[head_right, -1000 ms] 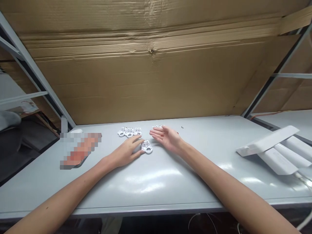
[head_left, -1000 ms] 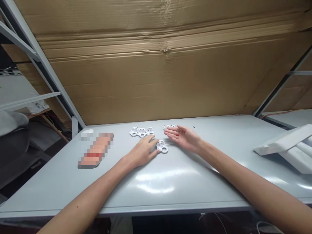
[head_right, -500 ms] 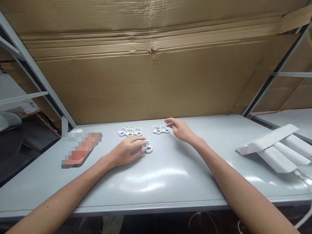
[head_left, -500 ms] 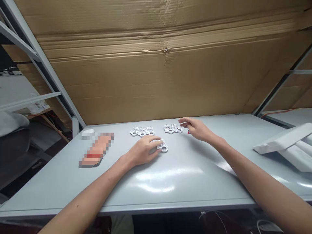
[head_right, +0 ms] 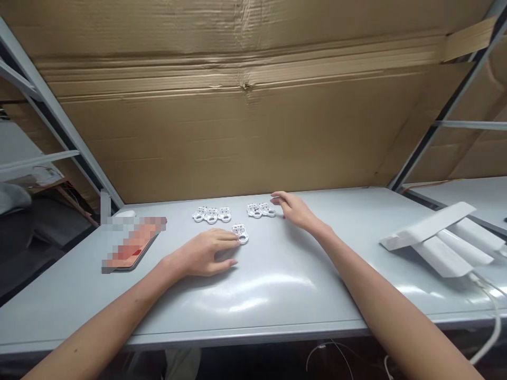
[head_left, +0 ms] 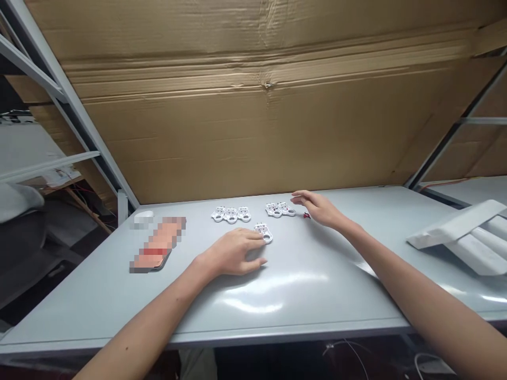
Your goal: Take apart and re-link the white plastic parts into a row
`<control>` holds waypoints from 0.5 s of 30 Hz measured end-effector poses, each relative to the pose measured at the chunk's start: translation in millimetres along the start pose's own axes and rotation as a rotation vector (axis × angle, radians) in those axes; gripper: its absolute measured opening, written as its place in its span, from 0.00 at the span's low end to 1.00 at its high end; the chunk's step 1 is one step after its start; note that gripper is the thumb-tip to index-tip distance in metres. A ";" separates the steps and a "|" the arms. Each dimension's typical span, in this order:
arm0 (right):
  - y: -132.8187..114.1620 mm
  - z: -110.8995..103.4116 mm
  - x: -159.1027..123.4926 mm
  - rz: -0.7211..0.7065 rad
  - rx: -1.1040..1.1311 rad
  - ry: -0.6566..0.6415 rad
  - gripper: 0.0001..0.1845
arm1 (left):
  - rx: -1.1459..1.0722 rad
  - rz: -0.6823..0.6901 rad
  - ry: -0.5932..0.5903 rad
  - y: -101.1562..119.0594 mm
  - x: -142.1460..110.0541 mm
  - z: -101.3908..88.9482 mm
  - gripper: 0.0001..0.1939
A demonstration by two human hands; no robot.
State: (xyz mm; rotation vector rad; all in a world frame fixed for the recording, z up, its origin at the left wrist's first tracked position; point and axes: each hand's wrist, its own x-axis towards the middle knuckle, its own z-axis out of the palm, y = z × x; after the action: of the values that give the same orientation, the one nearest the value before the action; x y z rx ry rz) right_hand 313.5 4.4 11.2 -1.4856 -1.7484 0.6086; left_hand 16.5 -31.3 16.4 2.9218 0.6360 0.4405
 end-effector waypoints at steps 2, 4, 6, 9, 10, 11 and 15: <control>5.7 3.3 1.5 0.002 -0.015 -0.001 0.19 | 0.014 -0.027 -0.026 -1.6 0.1 1.1 0.22; 10.8 5.4 3.6 0.007 -0.026 -0.008 0.20 | 0.029 -0.060 -0.055 -4.4 0.5 2.6 0.27; 13.5 5.6 5.9 0.029 -0.029 -0.018 0.21 | 0.039 -0.105 -0.090 -8.0 1.3 4.1 0.31; 11.1 3.3 7.3 0.039 -0.072 0.010 0.20 | 0.059 -0.177 -0.145 -13.3 3.5 5.8 0.33; 8.9 2.8 6.8 0.025 -0.098 0.032 0.20 | 0.069 -0.199 -0.160 -14.8 4.6 6.2 0.35; 6.2 2.8 5.9 0.008 -0.125 0.052 0.19 | 0.079 -0.220 -0.173 -16.3 5.8 6.5 0.36; -4.5 11.6 -0.4 -0.119 -0.187 0.043 0.20 | 0.120 -0.301 -0.198 -22.0 11.0 8.1 0.36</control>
State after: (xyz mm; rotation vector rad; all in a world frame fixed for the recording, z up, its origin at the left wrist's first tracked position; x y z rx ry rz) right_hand 301.6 4.3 7.5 -1.4947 -1.8866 0.3567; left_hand 20.0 -7.2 7.6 2.8563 1.0815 0.0806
